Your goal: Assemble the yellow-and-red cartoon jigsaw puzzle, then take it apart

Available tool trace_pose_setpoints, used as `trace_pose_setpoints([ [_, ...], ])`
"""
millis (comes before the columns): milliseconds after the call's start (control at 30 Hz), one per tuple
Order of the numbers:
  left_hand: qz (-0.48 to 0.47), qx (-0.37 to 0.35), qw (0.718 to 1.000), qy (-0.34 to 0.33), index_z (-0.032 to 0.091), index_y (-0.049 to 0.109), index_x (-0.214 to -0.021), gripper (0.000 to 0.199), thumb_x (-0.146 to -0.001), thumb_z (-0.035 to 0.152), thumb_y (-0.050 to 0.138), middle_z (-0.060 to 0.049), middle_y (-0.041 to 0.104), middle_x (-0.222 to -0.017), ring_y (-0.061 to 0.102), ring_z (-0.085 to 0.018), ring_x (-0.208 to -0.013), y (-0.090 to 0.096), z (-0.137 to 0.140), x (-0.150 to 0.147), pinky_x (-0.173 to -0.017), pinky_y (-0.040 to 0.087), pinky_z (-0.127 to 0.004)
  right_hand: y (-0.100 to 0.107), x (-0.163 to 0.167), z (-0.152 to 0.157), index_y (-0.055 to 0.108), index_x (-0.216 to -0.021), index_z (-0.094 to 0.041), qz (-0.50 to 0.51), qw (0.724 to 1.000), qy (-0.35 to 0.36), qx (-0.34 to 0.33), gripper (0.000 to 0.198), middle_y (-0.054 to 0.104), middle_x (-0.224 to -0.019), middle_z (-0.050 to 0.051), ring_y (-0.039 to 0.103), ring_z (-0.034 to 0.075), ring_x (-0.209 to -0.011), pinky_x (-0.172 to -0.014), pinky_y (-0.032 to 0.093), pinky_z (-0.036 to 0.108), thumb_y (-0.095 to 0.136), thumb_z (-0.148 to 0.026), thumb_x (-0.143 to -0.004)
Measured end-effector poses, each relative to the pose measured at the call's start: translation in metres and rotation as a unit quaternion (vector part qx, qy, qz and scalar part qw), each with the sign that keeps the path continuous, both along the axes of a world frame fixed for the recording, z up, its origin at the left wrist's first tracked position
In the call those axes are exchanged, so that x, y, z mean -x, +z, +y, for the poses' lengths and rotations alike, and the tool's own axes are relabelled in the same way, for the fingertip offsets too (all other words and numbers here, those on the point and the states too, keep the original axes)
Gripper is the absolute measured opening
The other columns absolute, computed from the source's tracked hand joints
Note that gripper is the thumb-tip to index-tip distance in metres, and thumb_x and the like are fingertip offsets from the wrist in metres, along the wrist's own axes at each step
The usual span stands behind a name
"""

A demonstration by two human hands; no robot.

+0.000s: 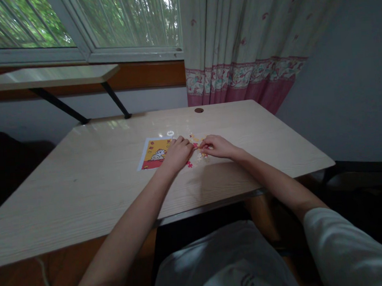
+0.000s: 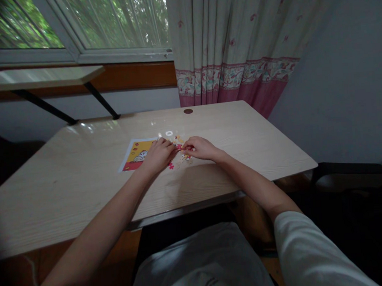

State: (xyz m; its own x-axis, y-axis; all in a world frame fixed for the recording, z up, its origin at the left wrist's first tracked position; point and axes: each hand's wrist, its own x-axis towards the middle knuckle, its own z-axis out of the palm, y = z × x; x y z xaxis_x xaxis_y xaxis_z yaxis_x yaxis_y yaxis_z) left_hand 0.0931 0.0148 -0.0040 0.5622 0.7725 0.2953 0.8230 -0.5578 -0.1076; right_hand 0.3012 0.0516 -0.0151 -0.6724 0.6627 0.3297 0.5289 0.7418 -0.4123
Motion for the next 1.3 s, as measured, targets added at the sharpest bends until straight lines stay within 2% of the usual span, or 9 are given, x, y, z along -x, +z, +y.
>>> trace_pose_setpoints([
  [133, 0.001, 0.003, 1.000, 0.013, 0.013, 0.066, -0.093, 0.022, -0.092, 0.017, 0.045, -0.014, 0.067, -0.095, 0.050, -0.029, -0.098, 0.001, 0.002, 0.000, -0.078, 0.037, -0.039, 0.001, 0.003, -0.002, 0.071, -0.098, -0.015, -0.009, 0.998, 0.056, -0.009, 0.022, 0.067, -0.091, 0.008, 0.059, 0.017, -0.088, -0.082, 0.042, 0.029, 0.061, -0.030, -0.086],
  [367, -0.112, 0.080, 0.990, 0.044, 0.014, 0.068, -0.087, 0.033, -0.095, 0.027, 0.039, -0.010, 0.070, -0.087, 0.055, -0.023, -0.082, -0.007, 0.016, 0.007, -0.083, 0.040, -0.036, -0.003, -0.001, 0.005, 0.072, -0.096, -0.016, -0.036, 0.998, 0.037, -0.030, 0.023, 0.067, -0.089, 0.007, 0.057, 0.018, -0.090, -0.087, 0.042, 0.031, 0.056, -0.009, -0.080],
  [500, -0.111, 0.119, 0.986, 0.037, 0.015, 0.069, -0.082, 0.034, -0.094, 0.027, 0.039, -0.009, 0.069, -0.082, 0.056, -0.022, -0.079, -0.009, 0.018, 0.010, -0.083, 0.040, -0.035, -0.005, 0.000, 0.005, 0.072, -0.093, -0.015, -0.035, 0.998, 0.033, -0.040, 0.018, 0.067, -0.087, 0.008, 0.057, 0.019, -0.089, -0.085, 0.041, 0.031, 0.057, -0.019, -0.085],
  [667, -0.108, 0.076, 0.989, 0.065, 0.015, 0.070, -0.101, 0.029, -0.091, 0.026, 0.045, -0.010, 0.070, -0.096, 0.055, -0.024, -0.089, -0.009, 0.016, 0.011, -0.088, 0.040, -0.037, -0.007, 0.001, 0.006, 0.072, -0.098, -0.017, -0.049, 0.998, 0.008, -0.043, 0.022, 0.066, -0.091, 0.009, 0.056, 0.019, -0.091, -0.085, 0.040, 0.030, 0.055, -0.029, -0.089],
  [800, -0.121, 0.038, 0.988, 0.084, 0.016, 0.070, -0.100, 0.027, -0.090, 0.026, 0.046, -0.011, 0.068, -0.098, 0.053, -0.026, -0.093, -0.003, 0.013, 0.013, -0.086, 0.041, -0.038, -0.003, 0.001, 0.005, 0.072, -0.098, -0.016, -0.060, 0.997, 0.005, -0.040, 0.020, 0.066, -0.091, 0.009, 0.056, 0.019, -0.091, -0.087, 0.039, 0.030, 0.056, -0.021, -0.087],
  [900, -0.125, 0.056, 0.990, 0.046, 0.016, 0.071, -0.090, 0.027, -0.090, 0.029, 0.047, -0.010, 0.069, -0.091, 0.053, -0.025, -0.089, 0.006, 0.007, 0.014, -0.085, 0.042, -0.038, 0.002, 0.000, 0.003, 0.072, -0.093, -0.015, -0.069, 0.997, 0.005, -0.037, 0.017, 0.066, -0.089, 0.009, 0.056, 0.019, -0.089, -0.087, 0.038, 0.030, 0.057, -0.017, -0.085],
  [1000, -0.104, 0.118, 0.986, -0.050, 0.018, 0.070, -0.085, 0.022, -0.088, 0.032, 0.054, -0.007, 0.069, -0.085, 0.055, -0.022, -0.086, 0.014, 0.000, 0.014, -0.087, 0.040, -0.036, 0.004, -0.002, 0.003, 0.072, -0.090, -0.015, -0.067, 0.997, 0.005, -0.036, 0.015, 0.066, -0.086, 0.008, 0.056, 0.019, -0.087, -0.086, 0.038, 0.030, 0.059, -0.021, -0.084],
  [1100, -0.090, 0.165, 0.977, -0.102, 0.017, 0.070, -0.095, 0.024, -0.083, 0.036, 0.063, -0.006, 0.069, -0.086, 0.056, -0.022, -0.091, 0.016, -0.007, 0.013, -0.090, 0.039, -0.035, 0.003, -0.003, 0.005, 0.073, -0.094, -0.015, -0.063, 0.997, 0.008, -0.033, 0.018, 0.066, -0.088, 0.008, 0.055, 0.019, -0.088, -0.084, 0.037, 0.029, 0.061, -0.026, -0.085],
  [1300, -0.057, 0.194, 0.972, -0.121, 0.019, 0.065, -0.113, 0.038, -0.079, 0.037, 0.068, -0.007, 0.067, -0.099, 0.055, -0.024, -0.100, 0.007, -0.008, 0.009, -0.091, 0.039, -0.036, 0.001, -0.003, 0.008, 0.074, -0.090, -0.016, -0.070, 0.997, 0.017, -0.031, 0.016, 0.065, -0.087, 0.008, 0.055, 0.019, -0.088, -0.084, 0.037, 0.030, 0.062, -0.026, -0.085],
])
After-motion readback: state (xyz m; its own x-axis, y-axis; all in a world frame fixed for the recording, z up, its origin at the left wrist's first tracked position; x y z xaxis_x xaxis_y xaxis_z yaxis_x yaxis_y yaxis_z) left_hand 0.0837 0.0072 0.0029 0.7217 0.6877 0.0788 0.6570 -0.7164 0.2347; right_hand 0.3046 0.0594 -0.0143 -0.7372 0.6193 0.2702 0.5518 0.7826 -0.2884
